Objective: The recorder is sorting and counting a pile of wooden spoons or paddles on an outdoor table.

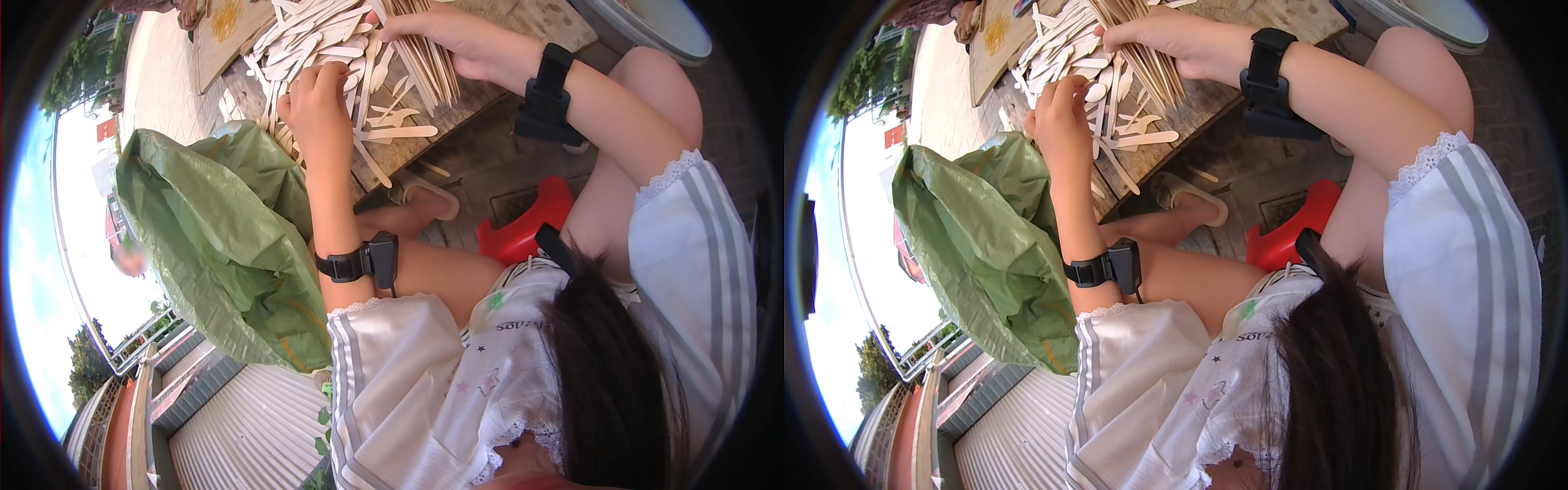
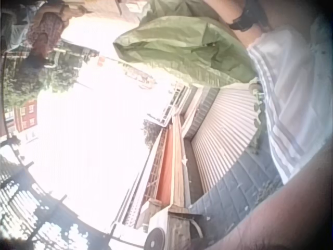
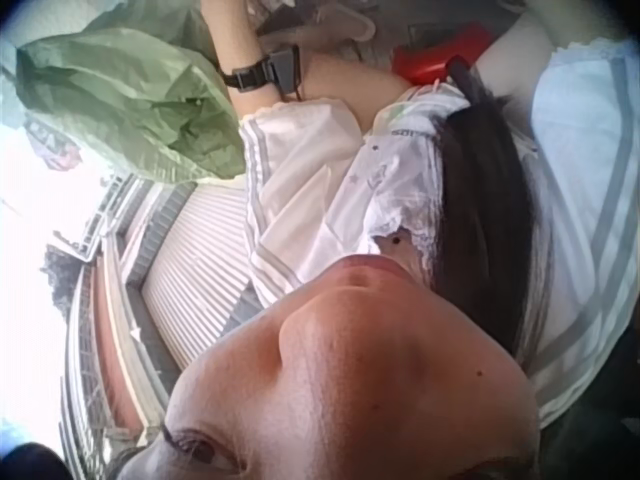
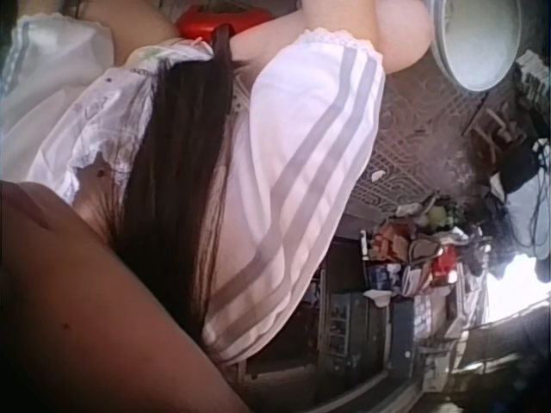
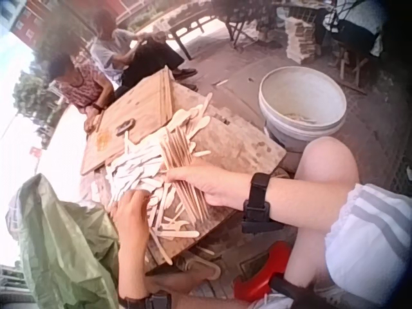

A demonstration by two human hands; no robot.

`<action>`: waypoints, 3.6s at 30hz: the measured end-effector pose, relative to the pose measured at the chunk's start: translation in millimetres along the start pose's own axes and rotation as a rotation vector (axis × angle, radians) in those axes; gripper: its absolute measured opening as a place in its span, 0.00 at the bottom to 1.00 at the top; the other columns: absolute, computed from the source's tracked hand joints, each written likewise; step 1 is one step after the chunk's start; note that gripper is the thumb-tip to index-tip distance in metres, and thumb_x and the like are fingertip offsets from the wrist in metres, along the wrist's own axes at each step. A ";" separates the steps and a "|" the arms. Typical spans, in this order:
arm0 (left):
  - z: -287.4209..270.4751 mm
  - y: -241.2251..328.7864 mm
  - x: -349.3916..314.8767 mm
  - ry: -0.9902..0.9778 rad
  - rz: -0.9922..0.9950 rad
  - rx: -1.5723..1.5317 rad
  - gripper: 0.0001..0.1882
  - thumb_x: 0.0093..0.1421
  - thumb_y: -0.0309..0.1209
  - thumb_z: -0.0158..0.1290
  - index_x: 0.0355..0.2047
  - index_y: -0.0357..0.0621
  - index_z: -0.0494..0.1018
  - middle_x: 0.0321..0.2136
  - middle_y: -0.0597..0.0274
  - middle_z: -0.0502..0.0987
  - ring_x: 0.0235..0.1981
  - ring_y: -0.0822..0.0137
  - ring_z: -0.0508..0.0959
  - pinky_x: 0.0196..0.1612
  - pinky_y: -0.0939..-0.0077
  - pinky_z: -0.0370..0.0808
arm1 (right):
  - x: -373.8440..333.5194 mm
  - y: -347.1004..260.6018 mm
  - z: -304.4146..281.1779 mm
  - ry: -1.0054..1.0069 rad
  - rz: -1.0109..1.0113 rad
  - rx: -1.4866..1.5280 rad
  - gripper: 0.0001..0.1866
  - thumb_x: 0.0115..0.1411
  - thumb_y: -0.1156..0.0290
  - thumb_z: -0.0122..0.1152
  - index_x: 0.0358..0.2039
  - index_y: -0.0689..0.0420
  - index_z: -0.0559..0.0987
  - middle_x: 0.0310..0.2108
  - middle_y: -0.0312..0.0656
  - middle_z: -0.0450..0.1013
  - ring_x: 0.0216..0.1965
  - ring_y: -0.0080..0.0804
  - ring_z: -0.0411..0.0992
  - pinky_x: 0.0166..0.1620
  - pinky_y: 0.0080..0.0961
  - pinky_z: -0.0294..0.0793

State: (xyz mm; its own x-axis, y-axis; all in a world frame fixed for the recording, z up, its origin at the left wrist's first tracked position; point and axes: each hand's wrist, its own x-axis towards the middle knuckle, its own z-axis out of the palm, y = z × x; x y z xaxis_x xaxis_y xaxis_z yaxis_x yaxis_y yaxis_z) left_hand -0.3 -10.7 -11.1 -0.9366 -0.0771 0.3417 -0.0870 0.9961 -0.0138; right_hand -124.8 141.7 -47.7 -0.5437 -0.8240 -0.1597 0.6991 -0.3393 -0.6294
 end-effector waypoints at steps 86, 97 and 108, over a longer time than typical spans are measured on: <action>-3.2 -0.6 -16.8 -0.260 -0.431 -1.955 0.11 0.57 0.39 0.60 0.29 0.46 0.74 0.29 0.66 0.77 0.40 0.67 0.74 0.48 0.70 0.66 | -31.0 -6.6 26.5 -0.363 0.198 0.226 0.10 0.58 0.72 0.54 0.40 0.62 0.74 0.32 0.40 0.75 0.32 0.24 0.75 0.37 0.20 0.77; -0.1 7.2 -22.8 -0.349 -0.552 -1.783 0.22 0.60 0.44 0.55 0.49 0.43 0.68 0.44 0.67 0.73 0.44 0.71 0.71 0.50 0.72 0.63 | -33.1 -6.7 60.5 -0.057 -0.061 -0.185 0.20 0.57 0.73 0.60 0.49 0.63 0.69 0.38 0.40 0.74 0.40 0.27 0.73 0.45 0.22 0.73; 14.9 -33.3 -16.7 -0.275 -0.545 -0.482 0.16 0.53 0.41 0.60 0.33 0.41 0.77 0.27 0.66 0.76 0.27 0.70 0.72 0.35 0.75 0.69 | -17.8 0.8 19.5 0.049 0.108 0.221 0.13 0.58 0.74 0.58 0.42 0.65 0.74 0.36 0.47 0.77 0.36 0.34 0.77 0.40 0.32 0.81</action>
State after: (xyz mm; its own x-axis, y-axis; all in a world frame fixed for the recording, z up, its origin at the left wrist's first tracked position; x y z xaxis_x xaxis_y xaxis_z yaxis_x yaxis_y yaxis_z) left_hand 13.2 -43.3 -30.3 -0.8599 -0.5066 -0.0631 -0.4613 0.7181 0.5211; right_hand -105.5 147.3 -30.5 -0.4780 -0.8399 -0.2570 0.8363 -0.3457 -0.4255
